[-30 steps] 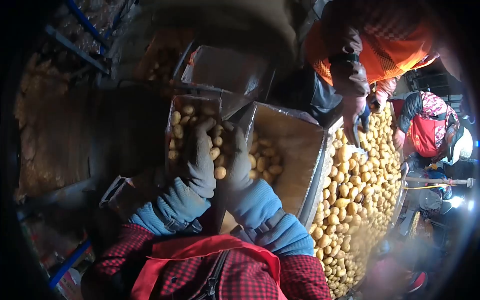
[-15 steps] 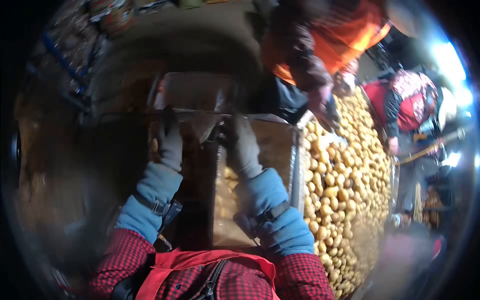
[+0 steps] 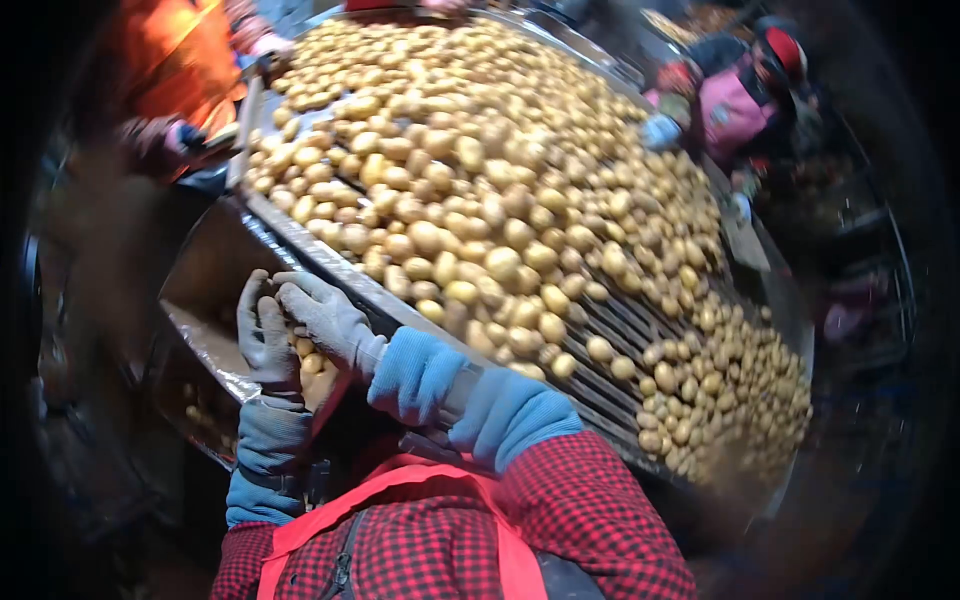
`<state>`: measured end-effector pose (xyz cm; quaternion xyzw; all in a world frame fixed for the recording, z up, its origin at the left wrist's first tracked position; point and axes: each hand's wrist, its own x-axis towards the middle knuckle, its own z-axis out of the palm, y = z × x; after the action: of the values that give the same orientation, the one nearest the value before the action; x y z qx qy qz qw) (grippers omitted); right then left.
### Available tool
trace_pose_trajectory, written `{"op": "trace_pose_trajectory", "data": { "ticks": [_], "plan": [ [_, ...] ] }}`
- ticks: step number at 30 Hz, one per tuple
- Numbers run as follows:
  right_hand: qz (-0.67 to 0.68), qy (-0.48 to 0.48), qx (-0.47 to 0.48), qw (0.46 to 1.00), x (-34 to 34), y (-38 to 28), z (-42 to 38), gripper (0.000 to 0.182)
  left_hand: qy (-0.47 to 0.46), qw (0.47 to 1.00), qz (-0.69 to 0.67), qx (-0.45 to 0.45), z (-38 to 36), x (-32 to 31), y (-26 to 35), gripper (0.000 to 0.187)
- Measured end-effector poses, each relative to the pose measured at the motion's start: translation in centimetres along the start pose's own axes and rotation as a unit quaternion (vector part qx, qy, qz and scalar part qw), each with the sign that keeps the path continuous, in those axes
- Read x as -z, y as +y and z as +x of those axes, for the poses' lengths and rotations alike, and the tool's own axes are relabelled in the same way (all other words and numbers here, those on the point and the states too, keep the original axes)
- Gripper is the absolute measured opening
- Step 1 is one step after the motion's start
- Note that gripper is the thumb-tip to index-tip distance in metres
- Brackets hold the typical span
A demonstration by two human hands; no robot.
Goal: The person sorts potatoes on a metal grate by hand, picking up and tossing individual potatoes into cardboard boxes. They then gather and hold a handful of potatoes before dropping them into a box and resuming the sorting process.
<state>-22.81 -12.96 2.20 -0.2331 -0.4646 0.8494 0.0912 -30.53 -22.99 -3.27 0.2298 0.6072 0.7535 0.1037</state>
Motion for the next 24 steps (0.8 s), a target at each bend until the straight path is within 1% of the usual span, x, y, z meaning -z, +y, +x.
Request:
{"op": "trace_pose_trajectory", "data": {
  "ticks": [1,2,3,4,5,6,8,9,10,11,12,14,15,17,18,19,20,21,22,23,24],
  "plan": [
    [0.009,-0.005,0.036,0.999,2.2,0.3,-1.3,0.037,-0.027,0.999,0.016,-0.019,-1.3,-2.3,0.2,0.044],
    [-0.065,0.036,0.118,0.99,4.5,0.4,-3.1,0.037,-0.054,0.997,0.032,-0.038,-2.7,-4.5,-0.1,0.044],
    [-0.037,0.055,0.121,0.99,6.7,0.1,-5.3,0.038,-0.097,0.991,0.038,-0.084,-3.4,-5.7,-2.1,0.046],
    [-0.01,0.063,0.118,0.991,8.5,-0.3,-7.6,0.038,-0.116,0.988,0.064,-0.075,-4.9,-8.2,-0.9,0.046],
    [-0.099,0.119,0.076,0.985,9.7,-3.2,-11.3,0.038,-0.139,0.973,0.124,-0.133,-5.9,-10.2,-0.7,0.041],
    [-0.096,0.123,0.1,0.983,12.4,-2.7,-13.0,0.039,-0.153,0.951,0.189,-0.193,-6.7,-11.6,-0.3,0.036],
    [-0.086,0.164,0.136,0.973,17.3,-2.0,-17.6,0.04,-0.232,0.898,0.331,-0.172,-8.4,-15.6,3.9,0.024],
    [-0.082,0.191,0.143,0.968,19.4,-1.7,-19.6,0.04,-0.204,0.889,0.346,-0.219,-8.8,-16.7,0.4,0.017],
    [-0.082,0.259,0.171,0.947,21.7,-0.8,-21.0,0.042,-0.292,0.817,0.483,-0.12,-9.7,-17.1,2.4,0.043],
    [-0.133,0.297,0.105,0.94,21.4,-3.4,-23.8,0.043,-0.247,0.841,0.448,-0.176,-11.0,-17.4,1.6,0.049],
    [-0.223,0.28,0.219,0.908,24.4,-1.6,-25.3,0.048,-0.225,0.836,0.462,-0.193,-11.9,-17.3,-0.4,0.054],
    [-0.307,0.265,0.224,0.886,24.6,-3.0,-29.3,0.059,-0.201,0.851,0.45,-0.183,-12.3,-17.6,-0.5,0.06],
    [-0.393,0.258,0.208,0.857,25.8,-2.3,-30.5,0.066,-0.206,0.839,0.474,-0.172,-12.0,-17.8,0.3,0.064],
    [-0.546,0.24,0.178,0.783,28.7,0.0,-32.3,0.082,-0.234,0.814,0.513,-0.139,-11.8,-18.3,2.2,0.073],
    [-0.634,0.221,0.178,0.719,28.6,0.4,-32.5,0.085,-0.222,0.836,0.476,-0.157,-11.8,-18.1,1.0,0.088],
    [-0.637,0.208,0.228,0.706,29.2,1.6,-31.6,0.085,-0.255,0.825,0.49,-0.116,-11.5,-18.4,2.5,0.093],
    [-0.669,0.225,0.214,0.675,28.0,0.6,-31.7,0.083,-0.293,0.811,0.501,-0.076,-11.3,-18.9,3.7,0.098],
    [-0.664,0.238,0.235,0.668,27.6,0.1,-30.8,0.082,-0.293,0.8,0.514,-0.1,-11.4,-18.8,3.1,0.101],
    [-0.677,0.238,0.203,0.667,27.0,-0.7,-30.2,0.083,-0.291,0.787,0.529,-0.124,-11.7,-18.7,2.5,0.105],
    [-0.709,0.229,0.18,0.642,27.5,-0.4,-29.3,0.088,-0.309,0.776,0.538,-0.111,-11.7,-19.2,3.1,0.106],
    [-0.716,0.221,0.136,0.648,27.6,-0.4,-28.3,0.091,-0.318,0.766,0.55,-0.101,-11.5,-19.7,3.8,0.108]
  ]
}}
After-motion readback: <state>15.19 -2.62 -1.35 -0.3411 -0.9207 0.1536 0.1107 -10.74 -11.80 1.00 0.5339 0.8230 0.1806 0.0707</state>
